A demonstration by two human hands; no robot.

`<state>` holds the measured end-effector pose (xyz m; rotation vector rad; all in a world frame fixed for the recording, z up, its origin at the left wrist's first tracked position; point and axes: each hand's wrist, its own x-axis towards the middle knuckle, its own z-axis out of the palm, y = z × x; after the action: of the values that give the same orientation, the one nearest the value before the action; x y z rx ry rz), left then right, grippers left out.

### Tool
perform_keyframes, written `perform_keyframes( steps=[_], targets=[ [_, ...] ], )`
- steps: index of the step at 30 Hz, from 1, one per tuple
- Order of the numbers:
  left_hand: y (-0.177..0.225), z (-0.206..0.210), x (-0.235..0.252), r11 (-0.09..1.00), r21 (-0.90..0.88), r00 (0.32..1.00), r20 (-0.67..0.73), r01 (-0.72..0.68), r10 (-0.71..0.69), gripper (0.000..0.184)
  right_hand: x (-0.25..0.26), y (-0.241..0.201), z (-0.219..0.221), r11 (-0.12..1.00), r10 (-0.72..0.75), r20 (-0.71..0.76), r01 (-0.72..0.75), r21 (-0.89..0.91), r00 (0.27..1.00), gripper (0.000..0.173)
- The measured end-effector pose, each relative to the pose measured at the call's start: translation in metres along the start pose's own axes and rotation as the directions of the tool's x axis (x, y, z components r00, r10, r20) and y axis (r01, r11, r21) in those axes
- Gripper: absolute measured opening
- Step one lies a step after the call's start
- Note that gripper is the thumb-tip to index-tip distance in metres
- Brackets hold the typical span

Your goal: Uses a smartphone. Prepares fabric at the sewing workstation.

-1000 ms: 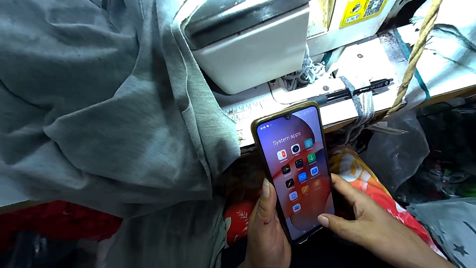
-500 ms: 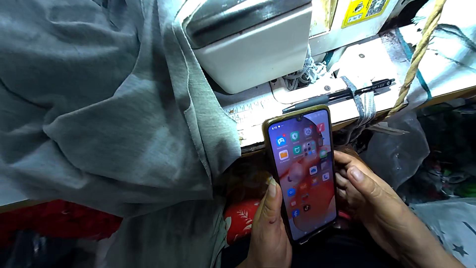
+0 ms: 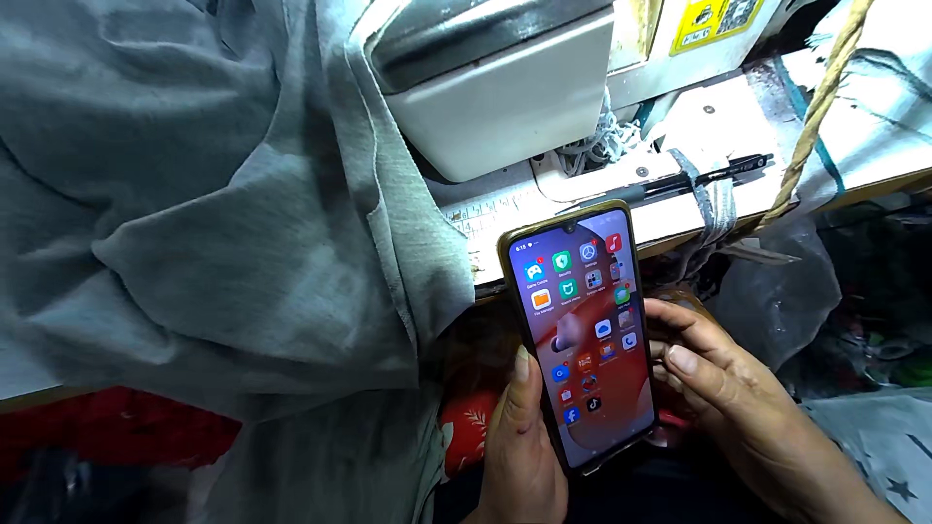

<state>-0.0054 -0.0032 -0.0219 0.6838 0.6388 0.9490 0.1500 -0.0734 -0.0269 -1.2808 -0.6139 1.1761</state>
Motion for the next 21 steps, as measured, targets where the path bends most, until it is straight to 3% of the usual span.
perform_keyframes(
  steps=[21],
  targets=[
    [0.001,0.003,0.000,1.000,-0.019,1.000,-0.002,0.000,0.000,0.038,0.000,0.003,0.013,0.953,-0.127,0.003,0.123,-0.276,0.992,0.054]
  ],
)
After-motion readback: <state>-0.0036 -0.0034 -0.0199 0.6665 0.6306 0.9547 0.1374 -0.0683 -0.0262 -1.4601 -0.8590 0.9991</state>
